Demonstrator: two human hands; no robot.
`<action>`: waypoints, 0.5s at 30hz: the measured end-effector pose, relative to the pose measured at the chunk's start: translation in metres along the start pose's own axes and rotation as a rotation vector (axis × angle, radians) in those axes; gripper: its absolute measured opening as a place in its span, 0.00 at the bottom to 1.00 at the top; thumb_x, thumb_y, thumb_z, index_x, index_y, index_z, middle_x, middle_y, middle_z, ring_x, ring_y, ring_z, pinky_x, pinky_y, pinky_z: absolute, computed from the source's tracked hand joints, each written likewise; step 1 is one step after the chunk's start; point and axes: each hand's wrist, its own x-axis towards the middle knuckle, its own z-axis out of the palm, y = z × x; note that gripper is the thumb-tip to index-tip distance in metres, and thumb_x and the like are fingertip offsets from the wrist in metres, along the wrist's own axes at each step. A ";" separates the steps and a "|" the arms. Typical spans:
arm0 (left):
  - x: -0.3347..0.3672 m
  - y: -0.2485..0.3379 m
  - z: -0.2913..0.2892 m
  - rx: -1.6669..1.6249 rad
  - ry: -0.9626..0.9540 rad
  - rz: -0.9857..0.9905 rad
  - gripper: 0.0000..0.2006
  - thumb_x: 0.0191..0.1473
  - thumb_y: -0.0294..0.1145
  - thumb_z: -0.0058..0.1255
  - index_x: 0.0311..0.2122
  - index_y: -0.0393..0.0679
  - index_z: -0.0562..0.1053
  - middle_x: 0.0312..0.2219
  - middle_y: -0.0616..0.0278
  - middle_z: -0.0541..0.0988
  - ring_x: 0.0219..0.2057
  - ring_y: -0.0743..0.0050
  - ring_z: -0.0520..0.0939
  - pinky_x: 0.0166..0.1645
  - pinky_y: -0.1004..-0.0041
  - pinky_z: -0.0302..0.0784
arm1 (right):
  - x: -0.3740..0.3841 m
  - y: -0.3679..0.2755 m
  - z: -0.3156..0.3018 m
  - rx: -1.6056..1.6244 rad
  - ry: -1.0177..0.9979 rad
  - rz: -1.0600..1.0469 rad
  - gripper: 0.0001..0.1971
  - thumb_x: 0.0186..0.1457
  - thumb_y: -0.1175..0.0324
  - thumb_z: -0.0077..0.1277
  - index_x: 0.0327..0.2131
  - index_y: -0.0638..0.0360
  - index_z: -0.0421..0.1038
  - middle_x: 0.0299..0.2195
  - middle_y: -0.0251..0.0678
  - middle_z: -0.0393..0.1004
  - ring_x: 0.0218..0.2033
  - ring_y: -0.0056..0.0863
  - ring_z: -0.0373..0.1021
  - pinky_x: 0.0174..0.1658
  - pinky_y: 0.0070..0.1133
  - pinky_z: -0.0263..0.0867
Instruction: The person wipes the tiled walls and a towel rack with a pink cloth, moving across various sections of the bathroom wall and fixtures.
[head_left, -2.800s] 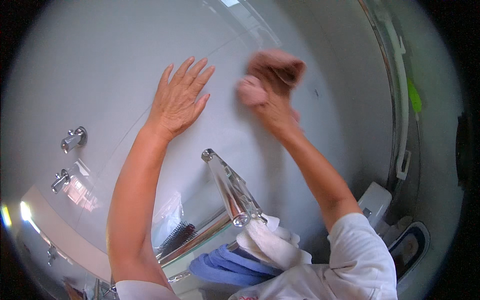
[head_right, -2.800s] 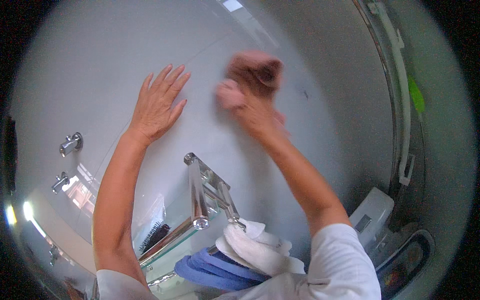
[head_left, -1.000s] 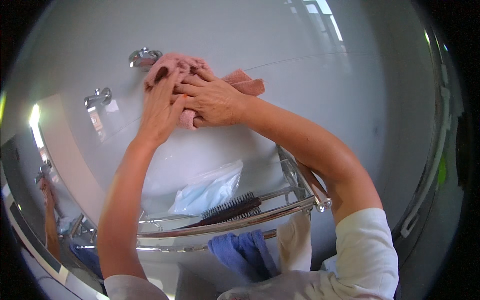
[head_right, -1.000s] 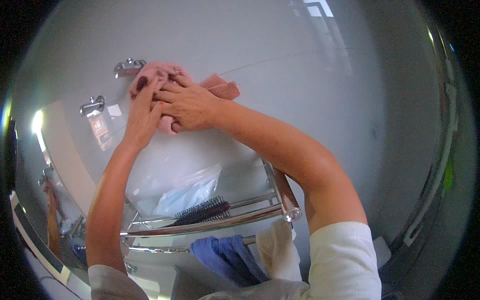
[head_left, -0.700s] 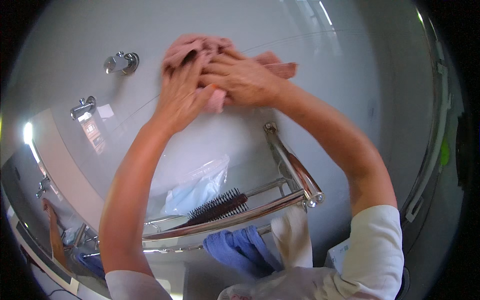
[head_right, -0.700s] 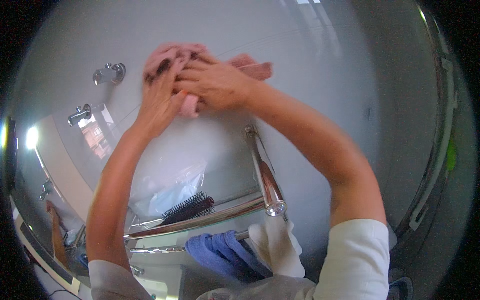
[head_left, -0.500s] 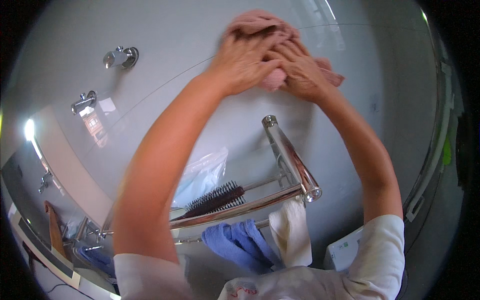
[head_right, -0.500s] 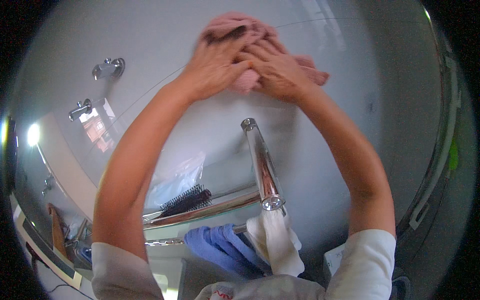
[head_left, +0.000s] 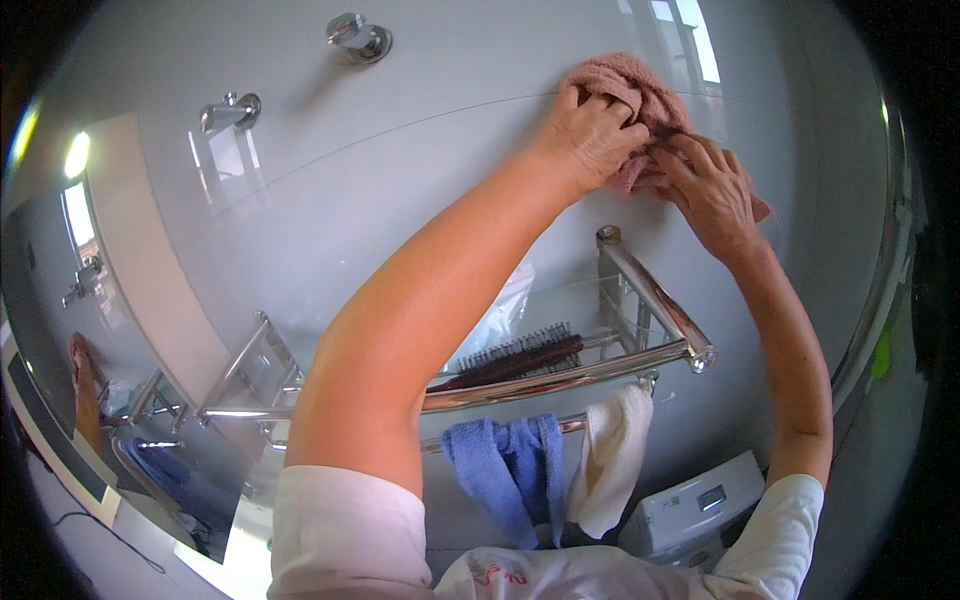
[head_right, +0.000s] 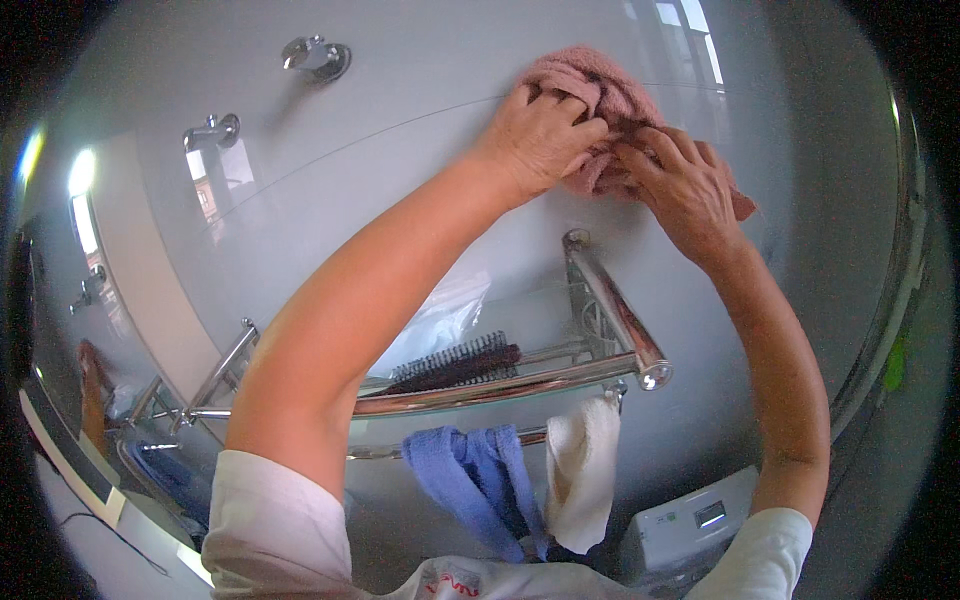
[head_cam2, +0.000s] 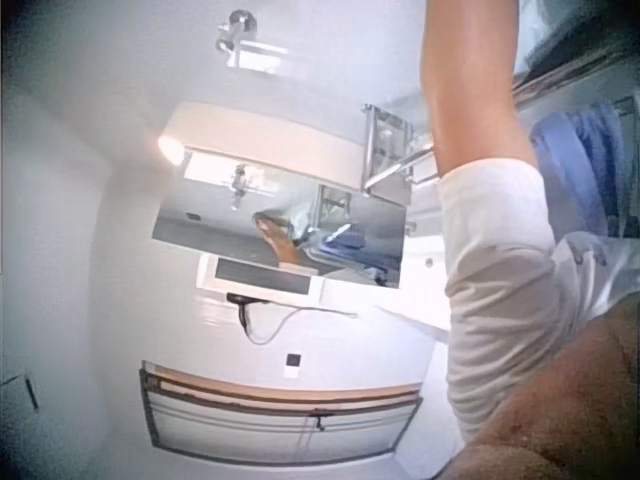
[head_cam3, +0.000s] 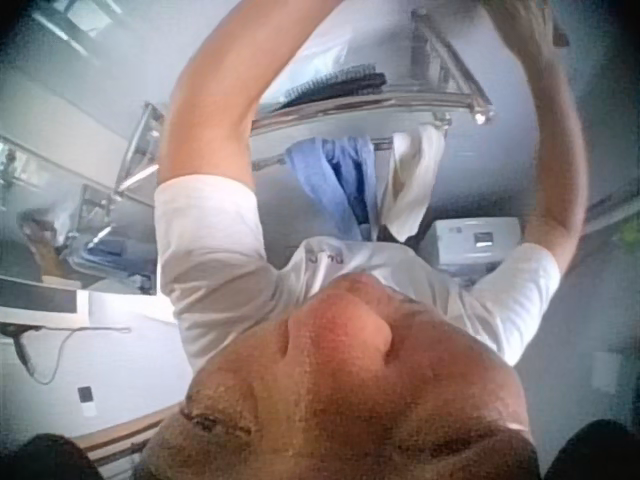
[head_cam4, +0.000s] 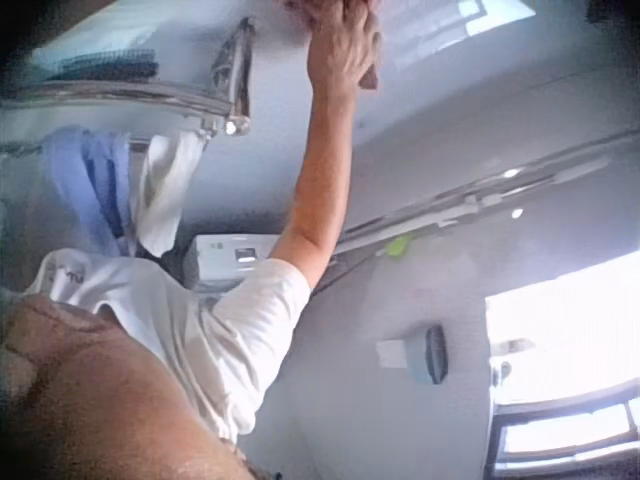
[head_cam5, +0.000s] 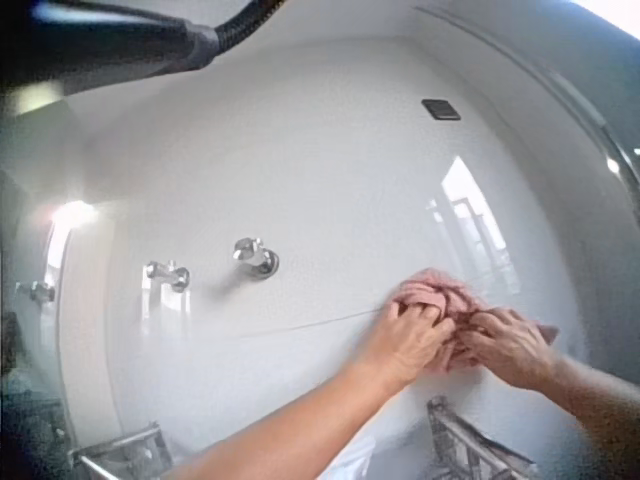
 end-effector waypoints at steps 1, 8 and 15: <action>-0.001 -0.002 -0.006 -0.014 -0.020 -0.013 0.14 0.47 0.39 0.54 0.42 0.61 0.73 0.47 0.71 0.72 0.50 0.69 0.73 0.53 0.56 0.61 | 0.007 -0.004 -0.004 0.030 -0.034 0.000 0.18 0.48 0.69 0.55 0.44 0.51 0.68 0.49 0.34 0.66 0.54 0.38 0.62 0.53 0.38 0.60; -0.033 -0.042 -0.040 -0.060 -0.110 -0.137 0.13 0.48 0.36 0.52 0.41 0.62 0.74 0.45 0.69 0.73 0.51 0.67 0.72 0.49 0.57 0.64 | 0.066 -0.041 -0.013 0.241 -0.073 -0.133 0.17 0.44 0.77 0.54 0.40 0.58 0.65 0.45 0.40 0.66 0.48 0.45 0.66 0.49 0.35 0.66; -0.084 -0.091 -0.087 -0.031 -0.144 -0.180 0.13 0.49 0.34 0.51 0.42 0.61 0.73 0.44 0.70 0.73 0.50 0.66 0.72 0.47 0.60 0.68 | 0.116 -0.087 -0.007 0.188 -0.061 -0.326 0.17 0.48 0.75 0.53 0.43 0.55 0.66 0.47 0.38 0.66 0.50 0.42 0.66 0.50 0.34 0.67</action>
